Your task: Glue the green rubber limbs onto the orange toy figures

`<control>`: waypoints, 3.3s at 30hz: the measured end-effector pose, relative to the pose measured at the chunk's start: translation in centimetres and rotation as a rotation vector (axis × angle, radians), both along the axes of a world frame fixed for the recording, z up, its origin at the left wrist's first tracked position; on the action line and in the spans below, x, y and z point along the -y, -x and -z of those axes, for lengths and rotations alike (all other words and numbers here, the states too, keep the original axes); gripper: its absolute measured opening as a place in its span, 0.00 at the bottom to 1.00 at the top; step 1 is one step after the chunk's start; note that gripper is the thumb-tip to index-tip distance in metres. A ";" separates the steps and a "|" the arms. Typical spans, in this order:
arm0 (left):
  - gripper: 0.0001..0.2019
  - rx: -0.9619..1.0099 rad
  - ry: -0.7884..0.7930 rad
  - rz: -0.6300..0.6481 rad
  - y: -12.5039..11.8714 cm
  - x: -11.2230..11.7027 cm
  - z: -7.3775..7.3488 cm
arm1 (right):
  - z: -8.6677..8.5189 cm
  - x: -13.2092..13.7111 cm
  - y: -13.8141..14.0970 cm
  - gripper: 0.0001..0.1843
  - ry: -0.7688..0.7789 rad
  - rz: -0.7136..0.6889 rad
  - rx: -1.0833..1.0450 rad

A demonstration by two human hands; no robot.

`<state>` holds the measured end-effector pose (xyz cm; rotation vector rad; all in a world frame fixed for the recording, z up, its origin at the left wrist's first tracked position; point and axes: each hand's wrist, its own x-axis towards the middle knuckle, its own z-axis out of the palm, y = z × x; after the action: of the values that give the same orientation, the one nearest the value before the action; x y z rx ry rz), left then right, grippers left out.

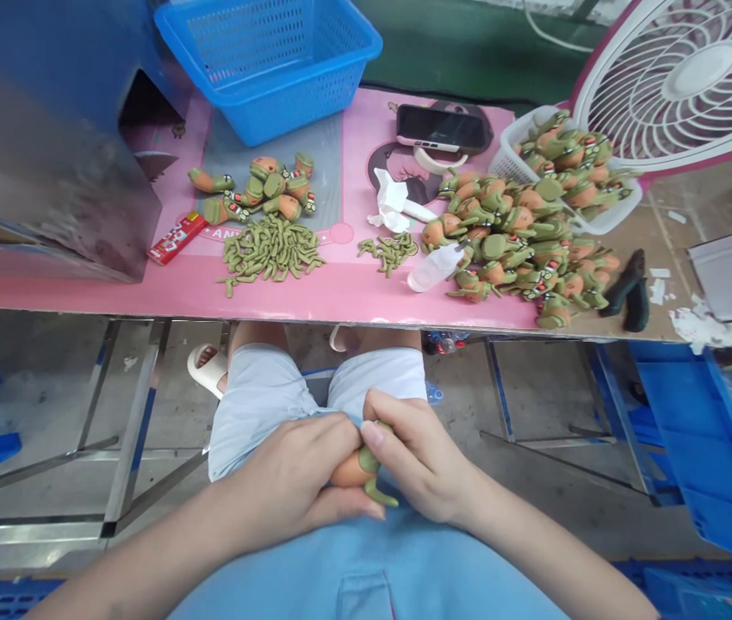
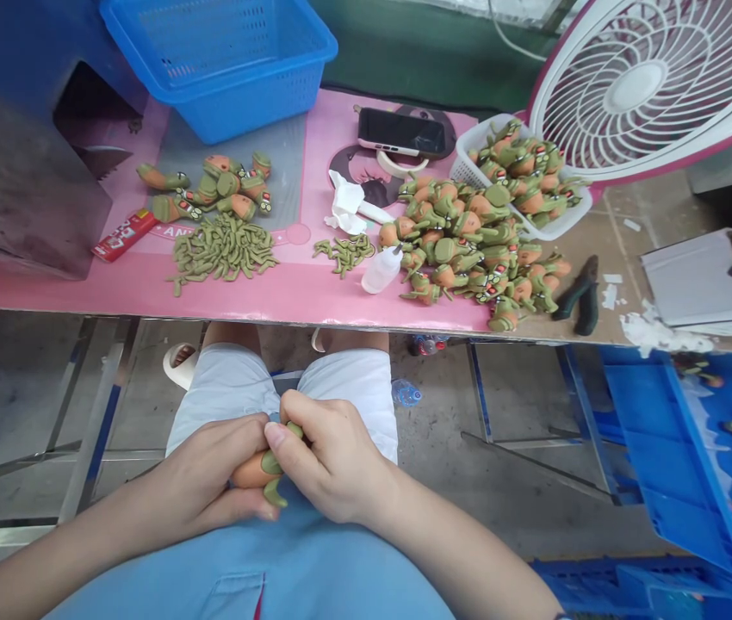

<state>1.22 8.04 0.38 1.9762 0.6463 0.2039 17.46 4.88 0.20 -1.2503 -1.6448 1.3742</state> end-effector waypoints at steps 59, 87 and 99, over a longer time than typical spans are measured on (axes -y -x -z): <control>0.26 0.053 0.984 -0.290 -0.9 0.6 -1.1 | -0.6 -0.6 -0.5 0.21 -0.175 -0.073 -0.011; 0.17 0.032 0.974 -0.411 -1.5 1.2 -0.6 | -0.8 0.5 -0.1 0.19 -0.362 -0.109 0.333; 0.19 0.053 0.889 -0.591 -1.7 1.0 -1.0 | -0.7 0.6 0.0 0.19 -0.391 -0.089 0.397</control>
<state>2.89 6.99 1.39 0.8996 1.0525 0.2642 17.48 4.26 0.87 -1.2760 -2.1362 0.8224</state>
